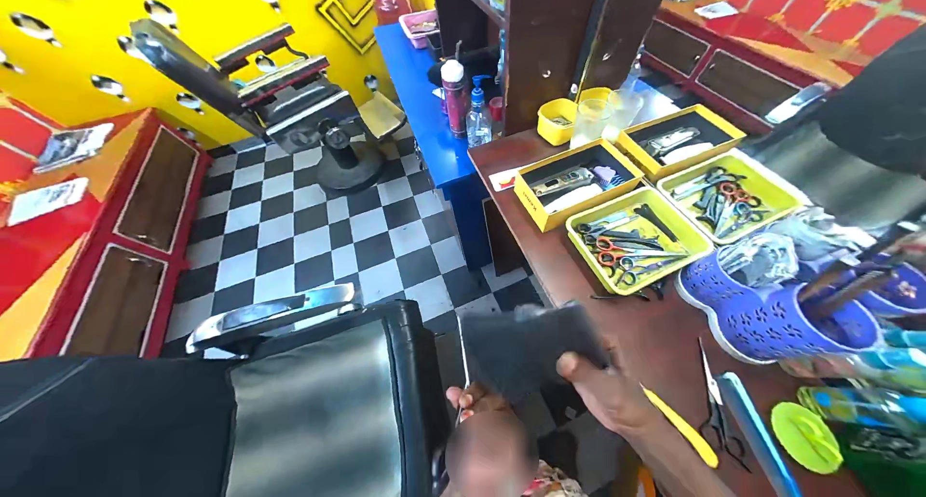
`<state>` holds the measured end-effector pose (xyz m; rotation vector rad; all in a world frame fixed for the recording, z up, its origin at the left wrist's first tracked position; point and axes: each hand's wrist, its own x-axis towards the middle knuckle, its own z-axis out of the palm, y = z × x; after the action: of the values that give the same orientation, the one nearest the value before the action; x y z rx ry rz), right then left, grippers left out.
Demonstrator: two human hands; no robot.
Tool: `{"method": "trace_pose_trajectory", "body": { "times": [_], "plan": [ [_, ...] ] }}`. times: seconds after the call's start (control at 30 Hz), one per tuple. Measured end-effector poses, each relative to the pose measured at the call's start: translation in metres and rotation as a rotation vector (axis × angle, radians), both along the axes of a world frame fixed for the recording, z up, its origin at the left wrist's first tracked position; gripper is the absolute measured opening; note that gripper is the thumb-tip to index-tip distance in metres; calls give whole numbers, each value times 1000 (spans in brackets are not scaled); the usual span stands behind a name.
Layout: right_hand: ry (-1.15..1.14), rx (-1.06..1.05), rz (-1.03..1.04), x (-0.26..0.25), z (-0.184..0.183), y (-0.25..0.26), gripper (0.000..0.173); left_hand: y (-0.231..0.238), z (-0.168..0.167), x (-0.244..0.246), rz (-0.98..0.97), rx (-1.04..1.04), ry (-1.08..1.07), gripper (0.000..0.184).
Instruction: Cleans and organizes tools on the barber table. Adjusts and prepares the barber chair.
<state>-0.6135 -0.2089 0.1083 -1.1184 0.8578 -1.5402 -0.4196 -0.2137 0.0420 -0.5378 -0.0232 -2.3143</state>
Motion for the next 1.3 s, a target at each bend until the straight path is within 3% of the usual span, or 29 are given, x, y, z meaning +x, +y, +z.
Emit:
{"method": "trace_pose_trajectory", "body": {
  "times": [0.03, 0.1, 0.17, 0.2, 0.27, 0.3, 0.4, 0.47, 0.53, 0.67, 0.77, 0.87, 0.93, 1.03, 1.13, 1.2, 1.3],
  "plan": [
    [173, -65, 41, -1, -4, -6, 36, 3, 5, -5, -8, -13, 87, 52],
    [441, -25, -98, -1, -12, -16, 36, 8, 13, -12, -6, -9, 164, 54],
    [272, 37, -208, -6, -4, -13, 35, 10, 16, -13, -1, -7, 165, 54],
    [186, 11, -159, -7, 6, -7, 33, 10, 17, -13, 2, -10, 168, 54],
    [253, -73, 16, -10, 15, 8, 38, 15, 22, -12, -12, -30, 167, 56],
    [359, -68, 0, -11, 12, 12, 39, 19, 27, -13, -29, -27, 156, 57],
    [377, 109, -331, -26, -9, 28, 37, 25, 30, -12, -93, 5, -104, 51],
    [336, 115, -395, -42, -6, 54, 39, 12, 14, -9, -79, -70, -305, 34],
    [416, 97, -389, -55, -2, 93, 41, -15, 14, -10, -61, -186, -677, 25],
    [515, 150, -481, -66, 6, 160, 41, -84, 59, -61, 11, -834, -1384, 41],
    [550, 177, -557, -65, 6, 185, 40, -118, 86, -135, 174, -1476, -1756, 31],
    [547, 173, -618, -59, 5, 192, 40, -131, 94, -212, 347, -1951, -1947, 34],
    [566, 161, -651, -56, 6, 194, 38, -140, 87, -260, 315, -2174, -2045, 36],
    [565, 163, -679, -53, 5, 207, 39, -145, 74, -295, 354, -2330, -2032, 41],
    [537, 191, -741, -50, 4, 233, 37, -120, 67, -279, 739, -2113, -1740, 54],
    [512, 234, -815, -49, 8, 251, 36, -91, 61, -265, 912, -1983, -1570, 41],
    [522, 320, -941, -52, 12, 276, 38, -46, 41, -242, 836, -1913, -1584, 26]
  ]
}}
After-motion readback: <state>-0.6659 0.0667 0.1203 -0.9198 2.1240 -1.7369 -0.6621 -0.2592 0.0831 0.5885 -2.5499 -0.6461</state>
